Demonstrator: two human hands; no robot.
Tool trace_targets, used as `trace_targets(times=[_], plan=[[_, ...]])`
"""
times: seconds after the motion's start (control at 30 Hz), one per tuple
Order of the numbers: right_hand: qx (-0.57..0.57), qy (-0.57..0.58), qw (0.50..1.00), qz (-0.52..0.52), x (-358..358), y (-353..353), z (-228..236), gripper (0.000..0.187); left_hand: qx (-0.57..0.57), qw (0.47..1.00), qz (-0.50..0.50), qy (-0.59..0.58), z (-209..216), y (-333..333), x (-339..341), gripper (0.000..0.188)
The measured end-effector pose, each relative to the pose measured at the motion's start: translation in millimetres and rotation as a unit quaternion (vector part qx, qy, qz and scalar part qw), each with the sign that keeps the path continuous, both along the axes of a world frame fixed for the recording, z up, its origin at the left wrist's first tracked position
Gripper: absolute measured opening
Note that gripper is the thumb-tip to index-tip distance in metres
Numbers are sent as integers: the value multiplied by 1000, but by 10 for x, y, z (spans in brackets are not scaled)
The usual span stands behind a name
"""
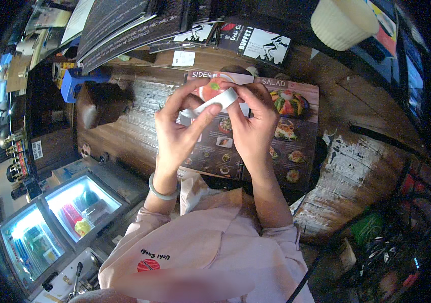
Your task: The person repairs a restaurant menu binder by inserting a white plastic strip into the metal ring mechanism. They open and close the menu, align the strip with the rings, and secure it in place. The task is performed at a counter with other menus and equipment visible.
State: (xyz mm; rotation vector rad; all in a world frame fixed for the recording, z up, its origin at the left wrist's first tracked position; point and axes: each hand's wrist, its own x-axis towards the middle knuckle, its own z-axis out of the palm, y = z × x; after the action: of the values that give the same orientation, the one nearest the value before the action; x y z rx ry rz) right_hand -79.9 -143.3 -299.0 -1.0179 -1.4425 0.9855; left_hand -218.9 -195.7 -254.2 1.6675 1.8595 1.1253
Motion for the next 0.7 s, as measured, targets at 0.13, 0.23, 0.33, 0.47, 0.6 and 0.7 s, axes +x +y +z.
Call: trace_targets(times=[0.13, 0.23, 0.33, 0.47, 0.6, 0.7], plan=[[-12, -54, 998, 12, 89, -7, 30, 19, -77, 994, 12, -71, 2, -7, -25, 18], [11, -66, 998, -22, 76, -25, -11, 20, -127, 974, 49, -181, 89, -23, 31, 15], [-42, -76, 995, -43, 61, -51, -35, 20, -121, 971, 37, -204, 107, -59, 78, 13], [-26, -55, 996, -65, 9, -18, -81, 17, -104, 962, -4, -254, 17, -106, 83, 12], [-60, -27, 997, -51, 23, 13, 0, 16, -103, 950, -9, -294, 18, -153, 86, 13], [-62, -2, 997, -41, 36, 24, -4, 15, -122, 940, -13, -317, 27, -176, 60, 14]])
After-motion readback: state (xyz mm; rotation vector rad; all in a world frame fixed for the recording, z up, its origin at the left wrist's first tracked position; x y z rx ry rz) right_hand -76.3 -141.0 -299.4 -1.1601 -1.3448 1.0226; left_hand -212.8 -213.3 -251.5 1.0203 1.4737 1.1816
